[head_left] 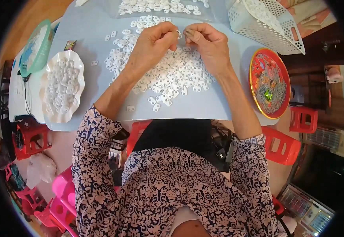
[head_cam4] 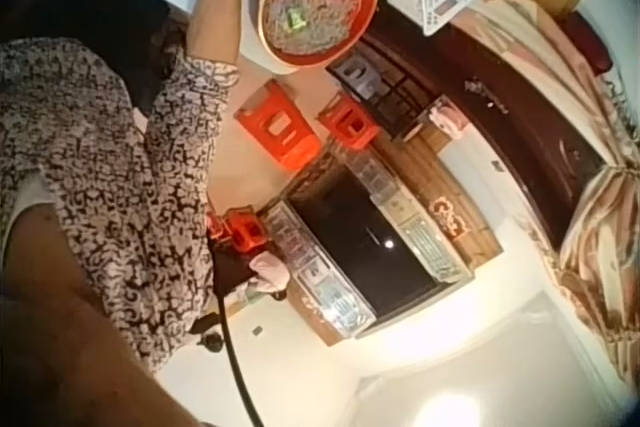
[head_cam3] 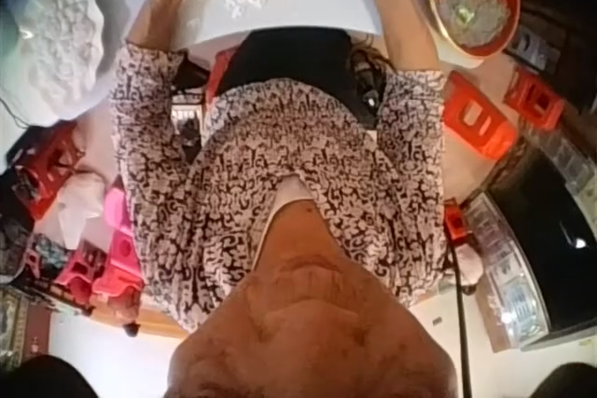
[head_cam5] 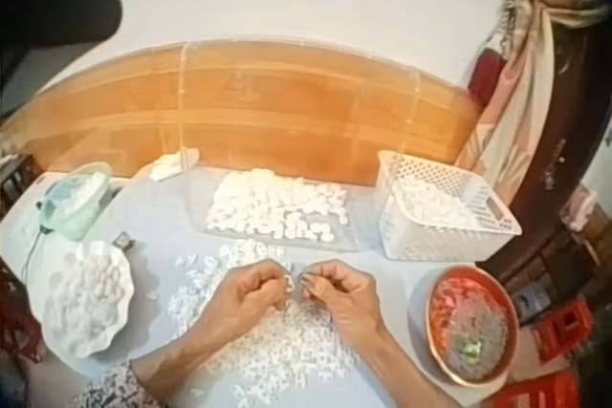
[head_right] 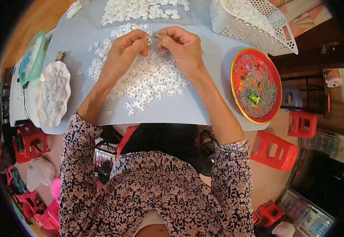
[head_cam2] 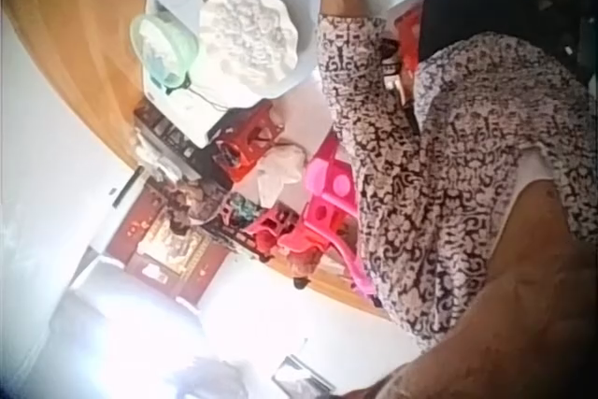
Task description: Manually assembling small white plastic components by pressing them together.
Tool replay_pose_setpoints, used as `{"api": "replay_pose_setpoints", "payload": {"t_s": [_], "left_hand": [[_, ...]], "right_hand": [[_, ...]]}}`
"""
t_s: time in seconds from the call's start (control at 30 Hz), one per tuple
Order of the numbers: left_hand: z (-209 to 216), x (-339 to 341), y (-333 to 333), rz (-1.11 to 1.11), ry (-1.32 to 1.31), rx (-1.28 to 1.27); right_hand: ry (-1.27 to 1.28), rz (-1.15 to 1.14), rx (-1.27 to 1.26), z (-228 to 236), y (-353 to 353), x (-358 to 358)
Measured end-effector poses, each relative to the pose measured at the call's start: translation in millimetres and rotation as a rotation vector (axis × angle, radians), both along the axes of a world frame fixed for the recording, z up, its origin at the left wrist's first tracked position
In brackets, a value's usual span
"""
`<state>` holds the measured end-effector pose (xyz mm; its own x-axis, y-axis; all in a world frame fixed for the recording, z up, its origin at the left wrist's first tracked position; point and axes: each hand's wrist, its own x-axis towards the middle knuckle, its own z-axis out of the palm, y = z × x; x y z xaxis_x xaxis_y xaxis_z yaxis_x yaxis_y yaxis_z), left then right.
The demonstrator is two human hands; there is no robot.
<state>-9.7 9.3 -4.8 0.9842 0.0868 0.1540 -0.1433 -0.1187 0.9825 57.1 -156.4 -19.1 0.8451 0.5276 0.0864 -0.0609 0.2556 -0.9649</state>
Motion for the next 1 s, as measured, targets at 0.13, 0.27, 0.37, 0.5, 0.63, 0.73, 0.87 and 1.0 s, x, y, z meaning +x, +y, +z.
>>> {"api": "replay_pose_setpoints", "payload": {"t_s": [0.13,0.27,0.37,0.5,0.63,0.73,0.87,1.0], "left_hand": [[0.0,-1.1,-1.3,-0.005,0.006,-0.003],[-2.9,-0.5,-1.3,-0.018,-0.011,0.013],[-3.9,-0.1,-2.1,-0.022,-0.02,0.01],[-5.7,-0.1,-0.8,-0.043,-0.034,0.021],[-6.6,-1.3,-1.1,-0.046,-0.02,0.062],[-7.1,-2.4,-4.7,-0.045,-0.041,0.084],[-9.1,-1.4,-5.4,-0.051,-0.054,0.034],[-13.0,2.1,-0.4,-0.092,-0.045,0.026]], "right_hand": [[-0.052,-0.003,0.001,1.4,0.8,-2.7],[-0.065,-0.07,0.035,4.2,5.3,-5.9],[-0.115,-0.035,-0.008,4.4,4.8,-7.1],[-0.11,-0.037,-0.006,2.7,5.3,-6.5],[-0.178,-0.019,-0.026,0.9,4.3,-5.3],[-0.2,-0.033,-0.051,6.4,3.2,-8.0],[-0.207,-0.039,-0.125,6.3,0.9,-6.8],[-0.235,-0.092,-0.125,7.4,4.0,-8.4]]}}
